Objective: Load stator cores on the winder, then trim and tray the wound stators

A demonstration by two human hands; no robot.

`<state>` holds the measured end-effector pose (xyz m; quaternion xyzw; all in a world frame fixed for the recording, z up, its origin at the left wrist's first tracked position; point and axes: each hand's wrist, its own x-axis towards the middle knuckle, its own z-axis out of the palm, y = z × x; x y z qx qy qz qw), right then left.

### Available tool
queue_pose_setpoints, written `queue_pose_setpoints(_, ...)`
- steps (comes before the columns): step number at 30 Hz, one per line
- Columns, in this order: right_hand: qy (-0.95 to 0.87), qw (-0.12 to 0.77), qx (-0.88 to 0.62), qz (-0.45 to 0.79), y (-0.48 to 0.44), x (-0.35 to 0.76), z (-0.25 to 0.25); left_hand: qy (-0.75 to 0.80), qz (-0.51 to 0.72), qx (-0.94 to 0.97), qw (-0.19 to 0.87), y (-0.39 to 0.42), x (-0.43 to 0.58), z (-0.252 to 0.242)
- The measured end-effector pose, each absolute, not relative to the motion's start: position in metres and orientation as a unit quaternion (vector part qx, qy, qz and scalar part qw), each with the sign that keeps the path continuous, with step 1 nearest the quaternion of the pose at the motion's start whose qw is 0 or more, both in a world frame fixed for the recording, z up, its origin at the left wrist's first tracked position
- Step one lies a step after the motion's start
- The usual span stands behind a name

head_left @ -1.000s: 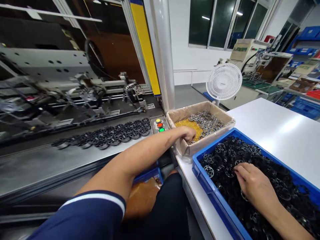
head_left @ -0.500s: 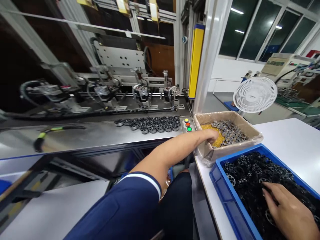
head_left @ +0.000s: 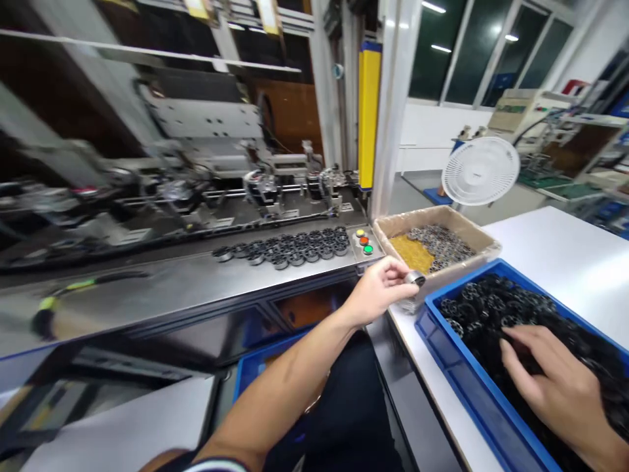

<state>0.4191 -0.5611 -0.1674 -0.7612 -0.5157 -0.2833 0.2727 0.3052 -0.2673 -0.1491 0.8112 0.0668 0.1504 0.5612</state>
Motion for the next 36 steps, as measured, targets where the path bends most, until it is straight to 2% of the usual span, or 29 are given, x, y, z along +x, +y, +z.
queue_pose_setpoints(2, -0.536, 0.305, -0.736, -0.279, -0.543, 0.401, -0.150, 0.030, 0.192, 0.703, 0.684, -0.277, 0.286, -0.155)
queue_pose_setpoints(4, -0.551, 0.352, -0.713, -0.254, -0.531, 0.388, -0.141, -0.001, 0.201, 0.634, 0.747, -0.288, 0.276, -0.158)
queue_pose_setpoints(8, -0.561, 0.414, -0.682, -0.220, -0.528, 0.368, -0.140, -0.034, 0.179, 0.602, 0.778, -0.313, 0.274, -0.162)
queue_pose_setpoints(12, -0.570, 0.417, -0.670, -0.230, -0.534, 0.361, -0.140, -0.070, 0.124, 0.548, 0.824, -0.335, 0.278, -0.170)
queue_pose_setpoints(19, -0.568, 0.441, -0.660, -0.218, -0.535, 0.370, -0.142, -0.032, 0.118, 0.578, 0.807, -0.349, 0.277, -0.177)
queue_pose_setpoints(27, -0.584, 0.440, -0.660, -0.173, -0.535, 0.371, -0.148, -0.008, 0.001, 0.518, 0.855, -0.358, 0.275, -0.173)
queue_pose_setpoints(36, -0.634, 0.391, -0.637, -0.199, -0.534, 0.367, -0.145, 0.000, 0.072, 0.558, 0.827, -0.359, 0.270, -0.173)
